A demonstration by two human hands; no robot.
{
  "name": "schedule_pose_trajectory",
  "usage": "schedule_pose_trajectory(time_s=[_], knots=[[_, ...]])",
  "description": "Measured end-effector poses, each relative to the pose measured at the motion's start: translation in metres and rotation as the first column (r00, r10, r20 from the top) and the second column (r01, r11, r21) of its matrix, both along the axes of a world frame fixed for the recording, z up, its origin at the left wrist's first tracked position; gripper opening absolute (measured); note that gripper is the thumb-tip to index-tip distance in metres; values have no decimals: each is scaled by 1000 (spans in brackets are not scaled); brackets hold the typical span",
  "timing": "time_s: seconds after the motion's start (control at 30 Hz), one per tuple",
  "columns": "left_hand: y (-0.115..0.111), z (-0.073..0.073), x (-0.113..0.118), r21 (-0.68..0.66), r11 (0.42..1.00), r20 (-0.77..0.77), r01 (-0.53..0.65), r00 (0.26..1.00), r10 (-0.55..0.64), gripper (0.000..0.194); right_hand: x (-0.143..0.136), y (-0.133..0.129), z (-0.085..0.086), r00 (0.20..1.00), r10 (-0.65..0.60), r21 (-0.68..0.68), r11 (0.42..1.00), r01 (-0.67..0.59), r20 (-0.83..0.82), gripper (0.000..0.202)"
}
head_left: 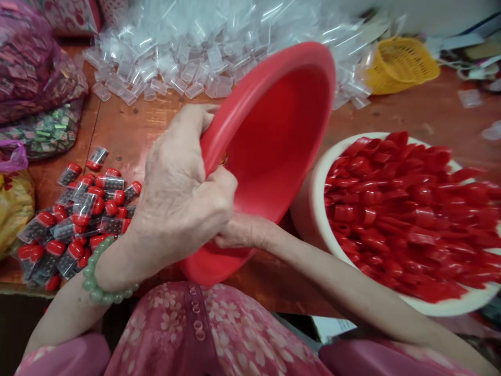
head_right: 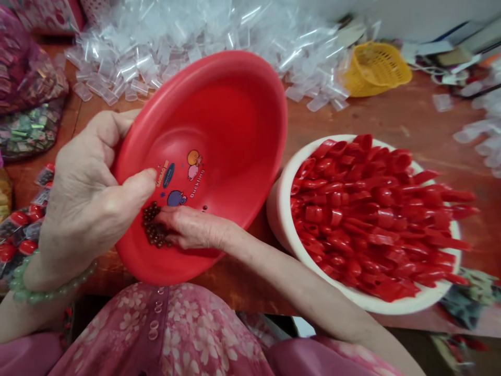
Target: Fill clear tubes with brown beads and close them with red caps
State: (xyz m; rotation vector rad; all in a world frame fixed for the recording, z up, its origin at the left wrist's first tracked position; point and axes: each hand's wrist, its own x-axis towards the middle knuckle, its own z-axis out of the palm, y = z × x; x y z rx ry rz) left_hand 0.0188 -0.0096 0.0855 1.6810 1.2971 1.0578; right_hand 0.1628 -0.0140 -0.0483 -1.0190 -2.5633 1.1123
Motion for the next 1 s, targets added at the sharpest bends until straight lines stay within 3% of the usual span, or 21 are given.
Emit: schedule_pose_trajectory(time_s=[0.07,0.13,0.23,0.37,0.5,0.6,0.67,0.73,0.8,0.87,0.93,1.0], knots=[[0,-4,-5,15,1000,5,-12,1000,11,34,-4,2,7,993,87,-54,994,-92,-79,24],[2,-12,-12,13,1000,54,-24,998,23,31,-6,3,10,981,92,-118,986,-113,-173,26],[4,-27,-24,-55,997,161,-47,985,56,31,-8,2,10,955,14,-266,959,-97,-297,28],[8,-52,-39,-125,987,213,-99,969,124,31,-7,-2,8,921,-136,-487,871,-65,-365,22],[14,-78,-55,-168,973,201,-157,961,190,28,-3,-2,9,905,-198,-470,883,-2,-376,25],[22,-95,-69,-198,962,108,-190,971,214,23,1,1,12,893,-224,-466,885,19,-390,27],[26,-100,-74,-117,969,-59,-219,975,213,27,4,4,15,888,-224,-432,901,32,-401,29],[25,-99,-75,97,967,-266,-238,930,255,43,8,8,20,891,-210,-365,929,54,-403,31],[18,-91,-70,285,942,-385,-177,879,282,60,11,11,26,890,-212,-297,951,91,-403,34],[7,-80,-63,243,967,-376,-75,912,165,66,14,13,33,883,-218,-242,962,123,-417,36],[-5,-72,-56,-6,994,-222,112,969,-111,63,16,15,40,872,-211,-192,972,138,-441,35],[-12,-69,-51,-227,906,77,357,934,-349,62,16,14,48,862,-194,-149,979,139,-469,31]])
